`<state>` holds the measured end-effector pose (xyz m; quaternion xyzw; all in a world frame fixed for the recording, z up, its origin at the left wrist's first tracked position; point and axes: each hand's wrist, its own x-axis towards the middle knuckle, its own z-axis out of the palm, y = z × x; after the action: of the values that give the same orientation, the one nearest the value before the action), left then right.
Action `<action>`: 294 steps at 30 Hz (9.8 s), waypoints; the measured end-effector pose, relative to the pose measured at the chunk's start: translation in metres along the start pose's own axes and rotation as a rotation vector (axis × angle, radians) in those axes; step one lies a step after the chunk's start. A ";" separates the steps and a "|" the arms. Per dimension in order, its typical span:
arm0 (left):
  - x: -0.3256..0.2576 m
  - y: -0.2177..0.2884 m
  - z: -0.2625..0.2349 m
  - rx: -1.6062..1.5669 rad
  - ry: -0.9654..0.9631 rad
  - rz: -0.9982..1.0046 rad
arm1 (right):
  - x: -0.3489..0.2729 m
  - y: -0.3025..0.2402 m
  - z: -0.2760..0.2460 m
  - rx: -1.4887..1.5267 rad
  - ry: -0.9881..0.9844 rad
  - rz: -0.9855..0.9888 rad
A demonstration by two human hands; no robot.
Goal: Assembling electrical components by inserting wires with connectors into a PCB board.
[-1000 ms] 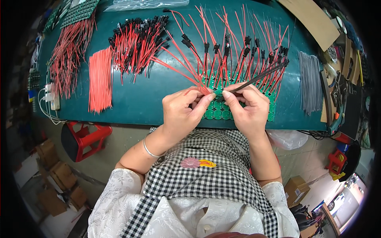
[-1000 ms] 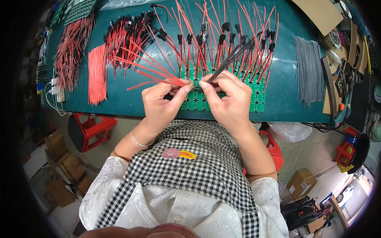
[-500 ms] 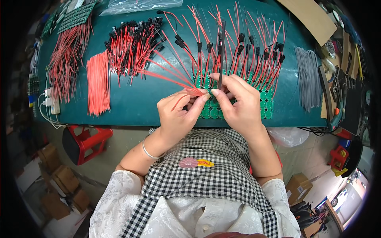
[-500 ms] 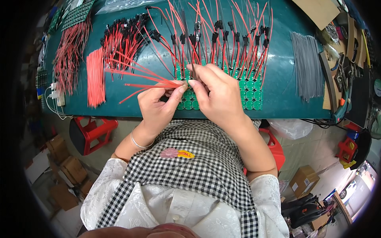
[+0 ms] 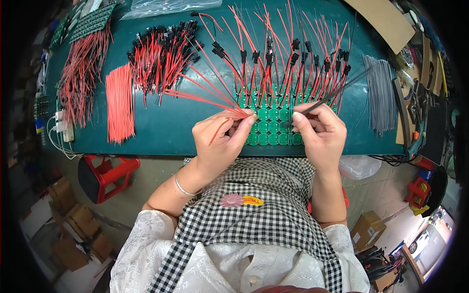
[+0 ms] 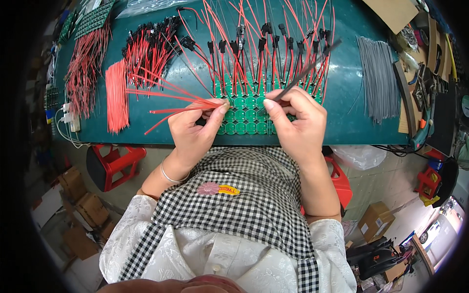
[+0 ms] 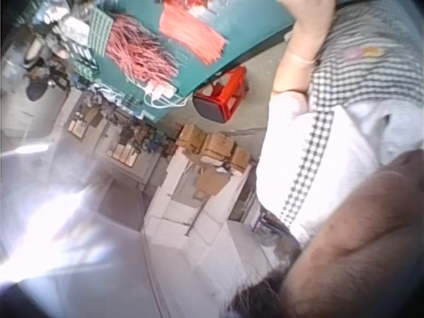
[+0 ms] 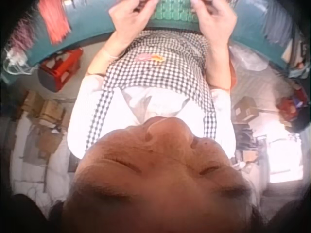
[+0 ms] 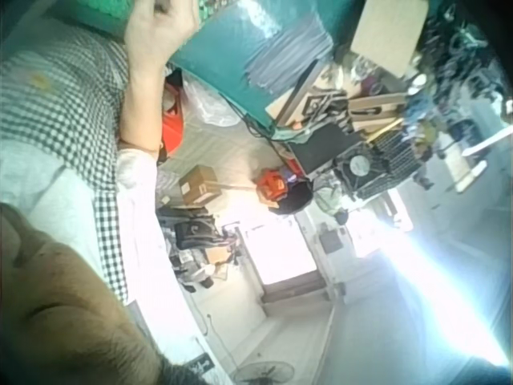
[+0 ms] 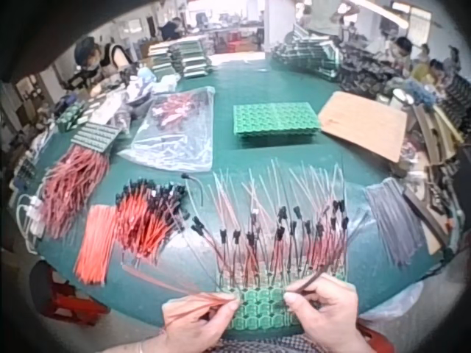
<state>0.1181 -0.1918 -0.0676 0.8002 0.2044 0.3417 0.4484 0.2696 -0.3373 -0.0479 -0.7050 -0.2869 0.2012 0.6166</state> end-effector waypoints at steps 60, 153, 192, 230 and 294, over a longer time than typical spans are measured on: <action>0.007 0.013 0.003 -0.156 -0.038 -0.246 | -0.001 0.000 0.025 -0.176 -0.014 -0.187; 0.012 0.017 0.023 -0.049 -0.096 -0.043 | -0.008 -0.002 -0.011 0.091 -0.029 0.001; 0.014 0.031 0.018 -0.242 -0.143 -0.259 | -0.003 0.008 -0.005 -0.114 0.091 -0.146; 0.012 0.015 0.038 -0.028 -0.151 -0.056 | -0.007 0.003 -0.016 -0.049 0.022 -0.050; 0.019 0.030 0.064 -0.081 -0.171 -0.070 | 0.018 0.015 -0.180 -0.365 0.701 0.032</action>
<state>0.1789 -0.2319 -0.0584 0.7999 0.1793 0.2642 0.5081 0.4001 -0.4620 -0.0325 -0.8333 -0.0793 -0.0964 0.5386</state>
